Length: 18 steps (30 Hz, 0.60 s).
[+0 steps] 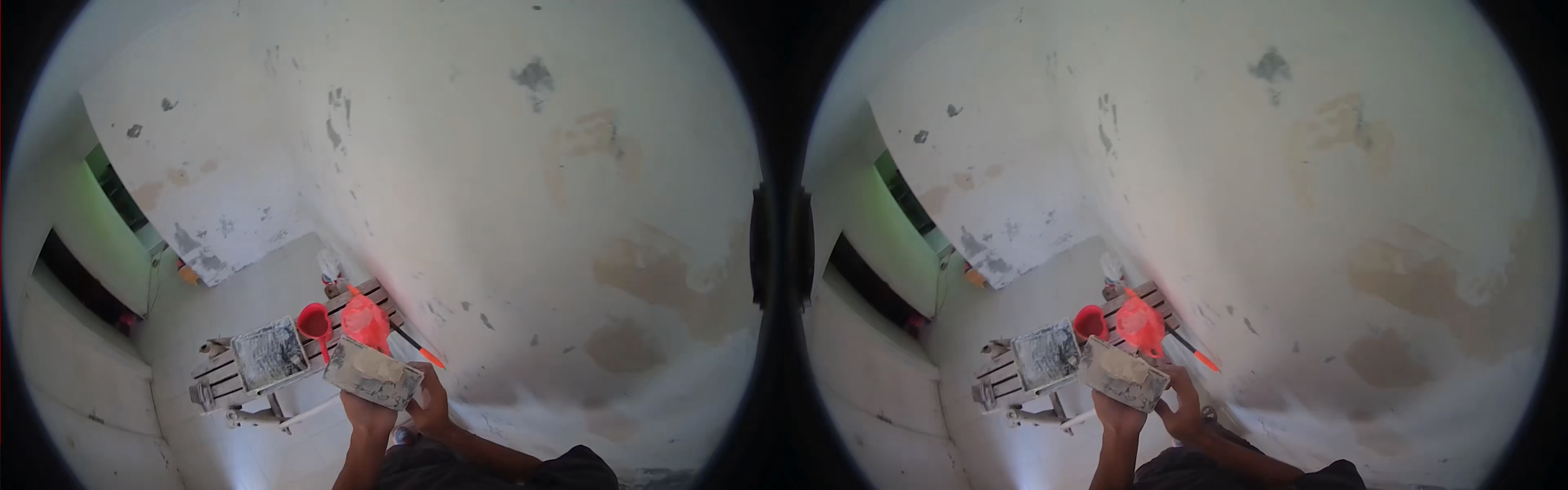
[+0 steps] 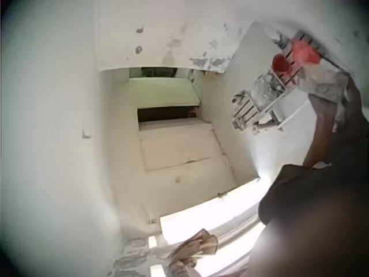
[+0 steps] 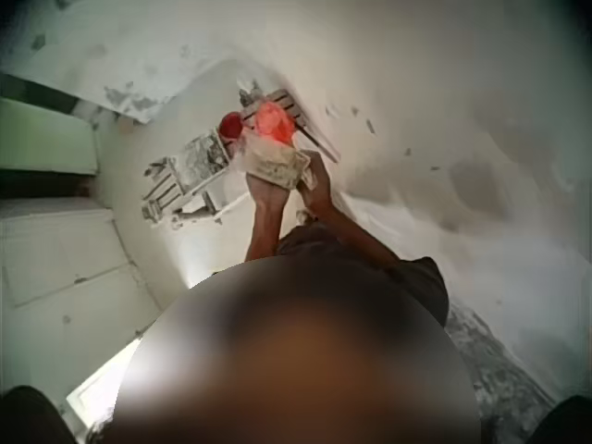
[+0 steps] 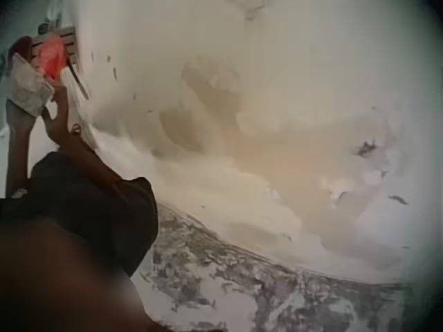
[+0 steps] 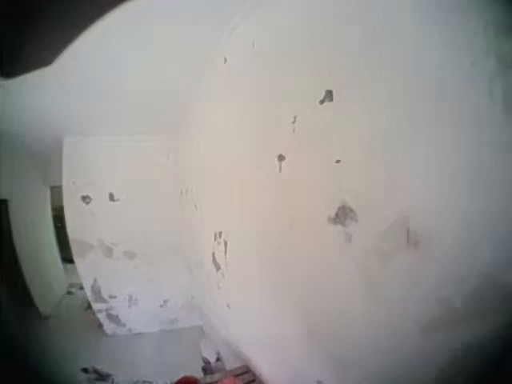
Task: Apply plaster or joint compound to a wall and ceiling using a trowel and putty knife.
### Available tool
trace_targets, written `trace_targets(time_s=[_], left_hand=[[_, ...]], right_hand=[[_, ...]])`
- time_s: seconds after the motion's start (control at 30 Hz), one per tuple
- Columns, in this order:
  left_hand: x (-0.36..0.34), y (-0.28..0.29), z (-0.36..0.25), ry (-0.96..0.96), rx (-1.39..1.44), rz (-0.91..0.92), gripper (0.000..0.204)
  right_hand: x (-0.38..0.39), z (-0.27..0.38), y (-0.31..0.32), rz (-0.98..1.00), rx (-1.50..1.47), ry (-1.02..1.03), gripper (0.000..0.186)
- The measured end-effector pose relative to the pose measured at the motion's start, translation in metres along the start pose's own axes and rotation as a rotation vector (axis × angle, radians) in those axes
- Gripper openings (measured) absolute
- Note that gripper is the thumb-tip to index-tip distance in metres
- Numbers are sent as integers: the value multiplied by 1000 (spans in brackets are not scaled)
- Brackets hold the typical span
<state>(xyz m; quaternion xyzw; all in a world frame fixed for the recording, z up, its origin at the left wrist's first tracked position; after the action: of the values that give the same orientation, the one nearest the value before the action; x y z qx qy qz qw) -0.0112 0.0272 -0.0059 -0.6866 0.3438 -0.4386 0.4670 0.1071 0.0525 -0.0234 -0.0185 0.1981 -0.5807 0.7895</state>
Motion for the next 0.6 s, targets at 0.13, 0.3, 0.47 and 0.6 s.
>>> trace_targets(time_s=[0.13, 0.3, 0.47, 0.6], left_hand=[[-17, -52, 72, 333, -159, 361, 45], [53, -80, 157, 365, -381, 246, 49], [79, -60, 211, 546, -460, 258, 53], [110, -74, 228, 573, -556, 424, 52]], right_hand=[[-17, 21, 56, -281, 177, 166, 57], [23, 118, 110, -582, 126, 226, 44], [55, 166, 142, -726, 233, 411, 54], [87, 183, 166, -814, 434, 533, 62]])
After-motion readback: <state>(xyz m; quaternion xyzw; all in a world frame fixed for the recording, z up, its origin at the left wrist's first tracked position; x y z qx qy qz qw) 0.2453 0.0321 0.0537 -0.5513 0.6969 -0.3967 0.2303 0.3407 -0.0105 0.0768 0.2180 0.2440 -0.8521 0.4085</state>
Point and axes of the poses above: each hand's wrist, its own x-axis away from the middle knuckle, its own y-axis out of the back of the hand, z = x × y, the point moved 3 cm from there along -x, towards the middle knuckle, and after that the axes turned 5 degrees about -z, right-handed, at the moved point
